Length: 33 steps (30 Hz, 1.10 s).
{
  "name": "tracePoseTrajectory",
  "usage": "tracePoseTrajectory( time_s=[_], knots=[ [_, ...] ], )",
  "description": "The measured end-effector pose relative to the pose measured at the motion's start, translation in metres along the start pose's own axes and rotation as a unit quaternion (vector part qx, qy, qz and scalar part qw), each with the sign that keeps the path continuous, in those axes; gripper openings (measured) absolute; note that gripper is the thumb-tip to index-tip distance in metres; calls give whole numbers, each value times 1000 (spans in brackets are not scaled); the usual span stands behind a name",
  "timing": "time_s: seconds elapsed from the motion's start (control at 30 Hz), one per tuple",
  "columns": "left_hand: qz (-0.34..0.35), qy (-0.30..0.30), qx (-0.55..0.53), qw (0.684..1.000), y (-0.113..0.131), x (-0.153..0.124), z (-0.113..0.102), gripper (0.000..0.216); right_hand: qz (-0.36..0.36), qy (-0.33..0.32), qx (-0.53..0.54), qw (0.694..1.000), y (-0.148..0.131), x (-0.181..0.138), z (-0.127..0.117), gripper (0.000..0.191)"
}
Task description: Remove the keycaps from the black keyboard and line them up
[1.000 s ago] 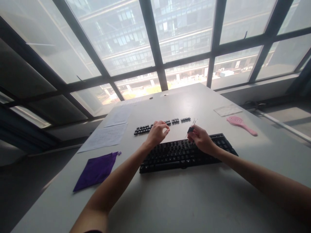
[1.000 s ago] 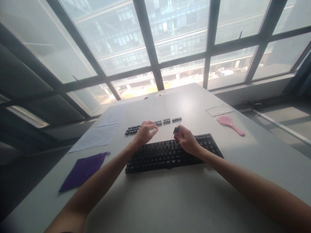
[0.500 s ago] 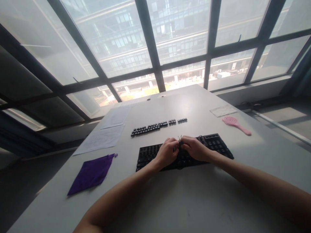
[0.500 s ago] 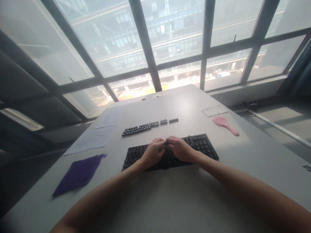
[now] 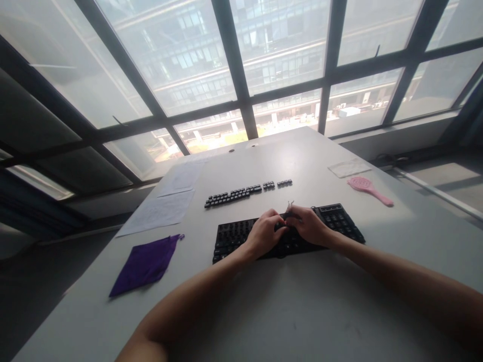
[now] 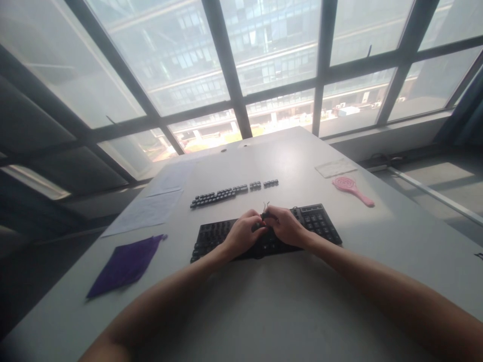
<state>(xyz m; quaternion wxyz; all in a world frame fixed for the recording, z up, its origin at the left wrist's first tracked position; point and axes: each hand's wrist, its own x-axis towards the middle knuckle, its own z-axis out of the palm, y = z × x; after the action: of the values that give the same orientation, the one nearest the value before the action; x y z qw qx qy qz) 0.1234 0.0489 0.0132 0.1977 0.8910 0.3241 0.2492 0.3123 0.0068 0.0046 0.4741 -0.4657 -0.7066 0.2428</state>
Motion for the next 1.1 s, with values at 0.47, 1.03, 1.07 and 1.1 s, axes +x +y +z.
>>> tracePoseTrajectory(
  time_s=[0.47, 1.03, 1.07, 1.1],
  knots=[
    [38, 59, -62, 996, -3, -6, 4, 40, 26, 38, 0, 999, -11, -1, 1, 10],
    [2, 97, -30, 995, -25, 21, -49, 16, 111, 117, 169, 972, 3, 9, 5, 23],
    [-22, 104, -21, 994, -37, 24, -56, 18, 111, 118, 169, 972, 4, 9, 5, 23],
    [-46, 106, -9, 993, -49, 27, -62, 21, 110, 117, 168, 973, 4, 9, 5, 23]
  ],
)
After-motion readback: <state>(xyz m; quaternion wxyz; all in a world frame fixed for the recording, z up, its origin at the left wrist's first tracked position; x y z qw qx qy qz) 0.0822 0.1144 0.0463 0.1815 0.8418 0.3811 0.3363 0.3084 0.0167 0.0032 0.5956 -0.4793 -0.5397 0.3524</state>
